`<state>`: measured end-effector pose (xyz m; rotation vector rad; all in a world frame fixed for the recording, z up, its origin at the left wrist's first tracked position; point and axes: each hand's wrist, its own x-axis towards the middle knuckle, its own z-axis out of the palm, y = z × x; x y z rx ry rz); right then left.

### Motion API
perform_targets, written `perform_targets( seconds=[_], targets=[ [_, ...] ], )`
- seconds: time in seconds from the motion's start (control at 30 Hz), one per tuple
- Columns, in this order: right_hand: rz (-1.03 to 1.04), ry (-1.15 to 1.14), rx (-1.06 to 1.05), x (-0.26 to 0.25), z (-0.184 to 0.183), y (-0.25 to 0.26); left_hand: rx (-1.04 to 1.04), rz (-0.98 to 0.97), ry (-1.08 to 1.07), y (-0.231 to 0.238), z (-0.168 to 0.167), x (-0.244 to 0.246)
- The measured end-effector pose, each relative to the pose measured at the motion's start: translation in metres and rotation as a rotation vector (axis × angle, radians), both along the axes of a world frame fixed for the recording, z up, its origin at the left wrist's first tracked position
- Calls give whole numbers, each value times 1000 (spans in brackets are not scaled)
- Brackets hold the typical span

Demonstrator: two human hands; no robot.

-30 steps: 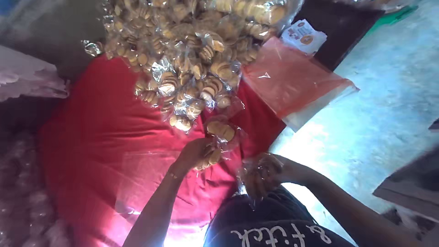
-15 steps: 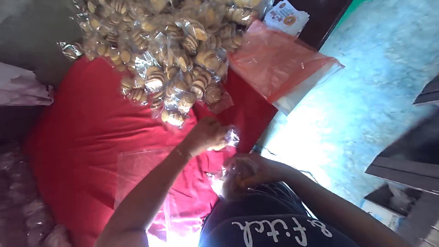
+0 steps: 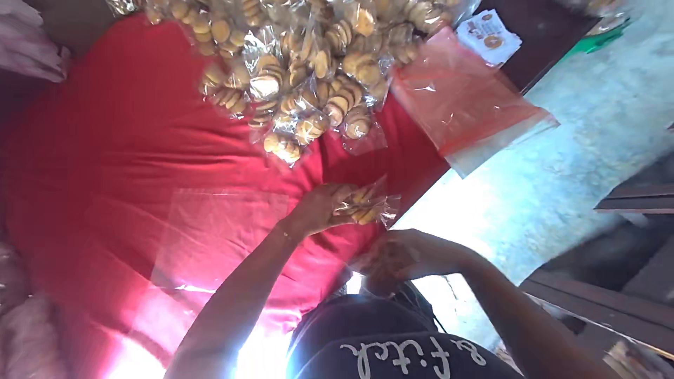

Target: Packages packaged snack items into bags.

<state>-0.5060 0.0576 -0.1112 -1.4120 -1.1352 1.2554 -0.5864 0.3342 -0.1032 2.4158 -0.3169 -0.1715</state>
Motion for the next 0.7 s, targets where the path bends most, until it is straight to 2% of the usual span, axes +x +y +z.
perform_targets(
  seconds=[0.07,0.1,0.2,0.23,0.3,0.4,0.53,0.6,0.7],
  targets=[
    [-164,196,103,16,12,-22,58,-34,-35,-1,2,2],
    [-336,265,154,22,18,-29,121,-53,-58,-4,3,1],
    [-983,66,241,33,28,-22,296,-114,-156,-21,2,-4],
    [-1117,-20,263,36,29,-12,317,-134,-154,-25,2,-5],
    [-1208,-155,298,41,27,8,305,-101,-142,-26,-3,-3],
    [-1148,-279,336,50,13,32,213,51,-71,-16,-5,11],
    [-1175,-215,373,57,11,57,324,37,198,-22,8,34],
    [-1266,-162,437,57,10,68,341,28,158,-37,3,39],
    [-1471,-67,492,52,12,80,212,65,63,-49,0,47]
  ],
)
